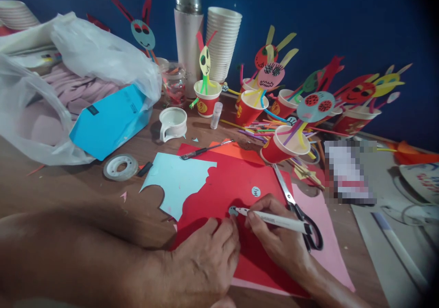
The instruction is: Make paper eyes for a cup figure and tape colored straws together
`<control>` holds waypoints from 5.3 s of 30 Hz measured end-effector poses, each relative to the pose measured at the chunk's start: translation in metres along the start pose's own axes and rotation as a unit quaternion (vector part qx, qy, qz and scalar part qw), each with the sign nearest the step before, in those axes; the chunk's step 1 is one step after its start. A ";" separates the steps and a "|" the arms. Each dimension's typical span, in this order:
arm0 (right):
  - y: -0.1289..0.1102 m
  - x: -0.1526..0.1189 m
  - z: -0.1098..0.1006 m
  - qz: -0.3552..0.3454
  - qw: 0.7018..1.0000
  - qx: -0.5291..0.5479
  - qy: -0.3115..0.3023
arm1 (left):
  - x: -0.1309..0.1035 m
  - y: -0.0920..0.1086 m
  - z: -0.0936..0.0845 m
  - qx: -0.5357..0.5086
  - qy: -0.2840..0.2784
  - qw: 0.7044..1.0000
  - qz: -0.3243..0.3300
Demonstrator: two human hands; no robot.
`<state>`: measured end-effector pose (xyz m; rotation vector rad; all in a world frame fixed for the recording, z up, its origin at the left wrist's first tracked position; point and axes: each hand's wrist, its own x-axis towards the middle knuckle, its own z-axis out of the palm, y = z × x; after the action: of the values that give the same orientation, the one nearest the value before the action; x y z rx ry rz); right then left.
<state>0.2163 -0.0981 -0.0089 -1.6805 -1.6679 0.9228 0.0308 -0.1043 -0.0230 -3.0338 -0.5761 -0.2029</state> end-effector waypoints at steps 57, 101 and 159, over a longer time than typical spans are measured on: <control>0.013 -0.008 -0.015 -0.358 0.891 -0.273 -0.053 | -0.002 -0.011 -0.033 -0.019 -0.064 0.998 0.001; 0.003 -0.005 0.001 -0.020 0.998 -0.047 0.041 | -0.002 -0.008 -0.023 0.003 -0.045 0.999 0.024; 0.004 -0.007 -0.009 -0.033 0.996 -0.079 0.020 | 0.010 -0.013 -0.015 -0.078 -0.077 0.992 -0.058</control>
<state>0.2261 -0.1051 -0.0068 -1.7224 -1.7993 0.7370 0.0337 -0.0896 -0.0061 -3.1890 -0.7850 -0.0170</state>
